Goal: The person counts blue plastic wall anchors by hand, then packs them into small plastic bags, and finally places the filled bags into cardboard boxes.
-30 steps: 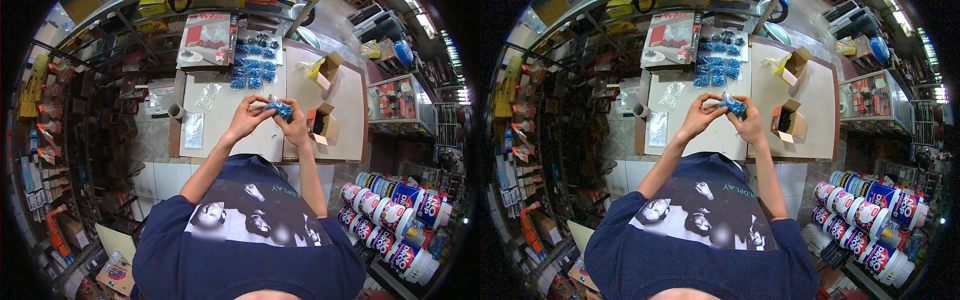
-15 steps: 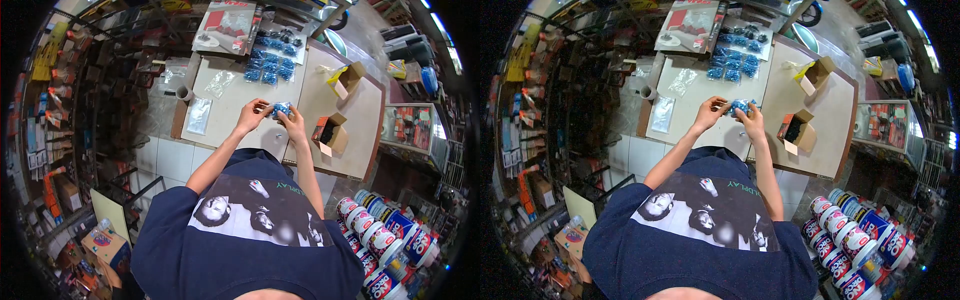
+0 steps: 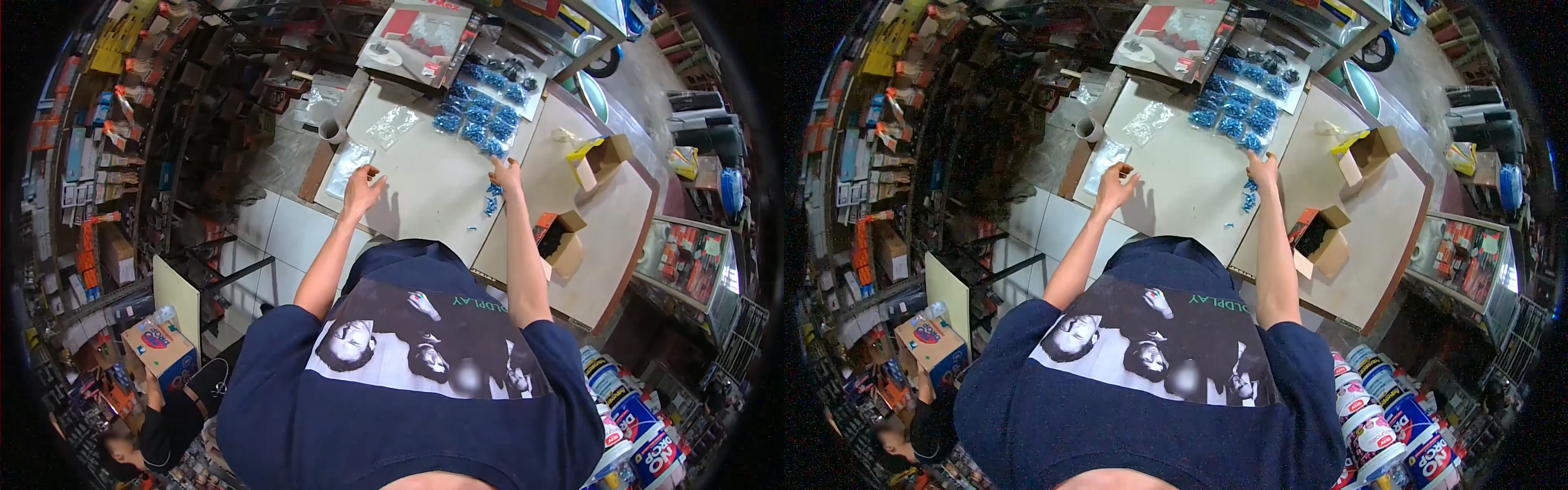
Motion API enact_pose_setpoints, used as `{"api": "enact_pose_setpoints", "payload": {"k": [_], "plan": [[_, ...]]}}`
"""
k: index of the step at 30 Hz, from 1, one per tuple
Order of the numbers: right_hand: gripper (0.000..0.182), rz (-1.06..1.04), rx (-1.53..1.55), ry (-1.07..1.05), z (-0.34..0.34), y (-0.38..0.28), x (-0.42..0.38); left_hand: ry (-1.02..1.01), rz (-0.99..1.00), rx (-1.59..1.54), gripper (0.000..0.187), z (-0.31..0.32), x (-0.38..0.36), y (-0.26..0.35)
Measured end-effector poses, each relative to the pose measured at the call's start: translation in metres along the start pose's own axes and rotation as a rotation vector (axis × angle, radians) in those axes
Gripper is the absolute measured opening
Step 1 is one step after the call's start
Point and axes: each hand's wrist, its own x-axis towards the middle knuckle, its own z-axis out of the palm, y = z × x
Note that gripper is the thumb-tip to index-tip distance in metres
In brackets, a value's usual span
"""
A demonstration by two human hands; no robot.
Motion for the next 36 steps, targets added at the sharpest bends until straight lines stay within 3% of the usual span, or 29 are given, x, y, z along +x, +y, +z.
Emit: {"api": "enact_pose_setpoints", "payload": {"k": [4,6,8,10,12,16,19,21,22,24,26,31,36], "plan": [[0.063,-0.117,-0.111,0.063,0.001,0.020,-0.020,0.094,0.120,0.118,0.032,-0.004,0.024,0.003],[0.055,-0.165,-0.029,0.040,-0.002,0.021,-0.049,0.218,0.295,0.233,0.035,0.005,0.048,0.008],[0.046,-0.151,0.029,-0.120,-0.009,0.021,-0.073,0.244,0.338,0.316,0.036,0.017,0.071,0.009],[0.042,-0.167,0.053,-0.140,-0.016,0.031,-0.090,0.270,0.375,0.395,0.037,0.024,0.081,0.009],[0.038,-0.182,0.076,-0.165,-0.022,0.039,-0.106,0.121,0.269,0.457,0.030,0.027,0.084,0.008],[0.035,-0.075,0.116,-0.137,-0.028,0.053,-0.127,0.085,0.317,0.456,0.023,0.036,0.076,0.001],[0.034,-0.090,0.109,-0.120,-0.026,0.054,-0.138,0.108,0.359,0.399,0.026,0.040,0.058,0.014],[0.032,-0.235,0.086,-0.189,-0.018,0.044,-0.142,0.028,0.276,-0.037,0.026,0.043,0.047,0.038],[0.032,-0.231,0.087,-0.186,-0.013,0.036,-0.147,0.023,0.277,-0.037,0.026,0.039,0.036,0.057],[0.040,-0.489,0.108,-0.287,-0.003,0.016,-0.158,-0.092,0.183,-0.383,0.023,0.032,0.013,0.096],[0.043,-0.592,-0.010,-0.311,0.004,-0.013,-0.174,-0.188,0.181,-0.459,0.028,0.038,0.001,0.108],[0.019,-0.707,0.056,-0.140,0.018,-0.022,-0.174,-0.385,0.171,-0.671,0.039,0.036,-0.019,0.128],[0.016,-0.706,-0.004,-0.051,0.017,-0.015,-0.178,-0.378,0.137,-0.675,0.028,0.050,-0.018,0.112]]}}
